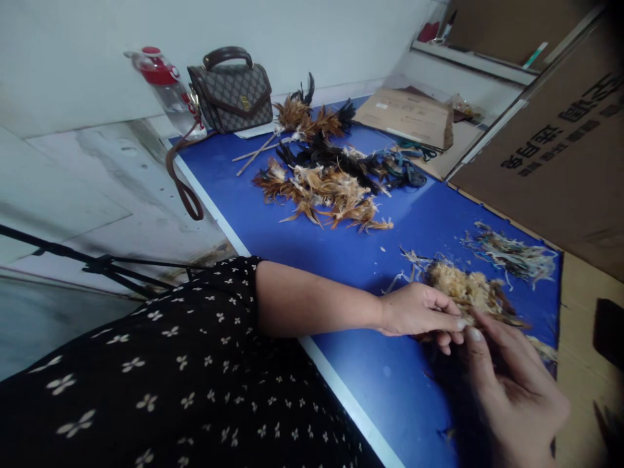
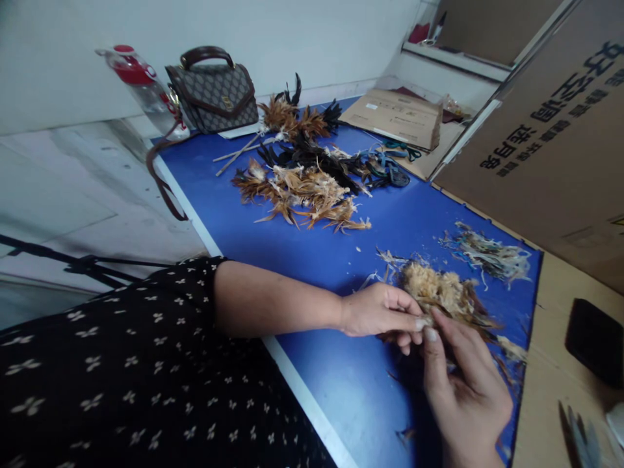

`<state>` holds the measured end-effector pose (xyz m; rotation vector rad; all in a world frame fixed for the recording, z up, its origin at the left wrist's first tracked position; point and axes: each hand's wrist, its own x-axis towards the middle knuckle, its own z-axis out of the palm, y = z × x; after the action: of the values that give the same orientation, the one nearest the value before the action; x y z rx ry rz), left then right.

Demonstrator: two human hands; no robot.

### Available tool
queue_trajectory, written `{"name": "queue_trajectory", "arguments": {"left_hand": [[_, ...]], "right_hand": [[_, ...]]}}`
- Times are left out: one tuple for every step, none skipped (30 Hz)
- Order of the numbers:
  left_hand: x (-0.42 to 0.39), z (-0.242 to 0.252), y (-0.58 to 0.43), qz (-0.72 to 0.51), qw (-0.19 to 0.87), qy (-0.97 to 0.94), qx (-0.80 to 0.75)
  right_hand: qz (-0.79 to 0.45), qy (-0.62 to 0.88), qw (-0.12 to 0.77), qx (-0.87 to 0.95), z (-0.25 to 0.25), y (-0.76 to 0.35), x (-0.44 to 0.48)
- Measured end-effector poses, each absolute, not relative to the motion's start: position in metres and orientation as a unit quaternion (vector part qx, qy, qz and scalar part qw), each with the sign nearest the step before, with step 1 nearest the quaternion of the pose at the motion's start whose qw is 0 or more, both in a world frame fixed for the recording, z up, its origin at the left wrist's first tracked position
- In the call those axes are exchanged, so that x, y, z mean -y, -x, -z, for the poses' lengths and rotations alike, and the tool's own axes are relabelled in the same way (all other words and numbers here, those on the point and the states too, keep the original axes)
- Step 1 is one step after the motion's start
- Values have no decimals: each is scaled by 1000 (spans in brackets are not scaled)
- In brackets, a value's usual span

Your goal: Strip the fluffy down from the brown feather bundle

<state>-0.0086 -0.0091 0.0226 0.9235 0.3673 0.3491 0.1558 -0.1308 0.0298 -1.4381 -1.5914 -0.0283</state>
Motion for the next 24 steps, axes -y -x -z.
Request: {"name": "queue_trajectory", "arguments": {"left_hand": [[9,-23,9,-168,865,-438,-178],[10,-23,8,-168,865,-436,-182],[10,-24,8,-168,865,-436,-186],[10,-24,8,-167,864,-436,-189],[10,-24,8,-166,863,-437,-192],[9,-24,7,-165,862,-438,-193],[9,-24,7,-165,862,-439,-192],[9,-24,7,-167,861,-441,-191],[9,-24,7,-168,861,-442,-190],[8,-24,7,-169,860,-443,-189],[8,-24,7,-169,859,-444,-189],[8,-24,8,-168,859,-446,-189],[8,-24,8,-168,858,-447,-188],[8,-23,8,-168,858,-448,-187],[8,-23,8,-168,857,-449,-186],[9,-22,8,-170,857,-449,-185],[9,-22,8,-172,857,-449,-185],[9,-21,8,-174,857,-448,-185],[9,-21,8,-176,856,-448,-187],[9,-20,8,-178,855,-449,-188],[9,-20,8,-178,855,-449,-190],[9,-20,8,-176,854,-450,-192],[9,-20,8,-173,853,-452,-194],[9,-20,8,-169,853,-453,-196]], "right_hand": [[15,593,480,647,-30,-155,131],[18,594,481,644,-30,-155,131],[18,594,481,644,-30,-155,131],[19,591,481,648,-31,-154,130],[20,586,478,653,-31,-154,130],[22,582,475,659,-31,-154,129],[25,580,472,664,-32,-153,129],[29,578,470,666,-32,-153,128],[30,578,470,667,-33,-153,128],[30,579,470,666,-33,-153,127],[28,580,469,665,-33,-152,127],[26,581,469,664,-33,-153,127],[23,582,469,664,-33,-153,127],[17,583,467,664,-33,-153,128],[13,585,466,664,-32,-154,128],[10,589,465,660,-32,-154,129],[9,597,466,653,-31,-155,130],[7,606,470,642,-30,-156,131],[7,615,475,630,-29,-156,132],[6,622,479,620,-28,-157,132],[5,625,482,614,-27,-157,133],[2,625,484,613,-27,-157,133],[2,622,485,615,-27,-157,132],[3,617,484,621,-27,-156,132]]}}
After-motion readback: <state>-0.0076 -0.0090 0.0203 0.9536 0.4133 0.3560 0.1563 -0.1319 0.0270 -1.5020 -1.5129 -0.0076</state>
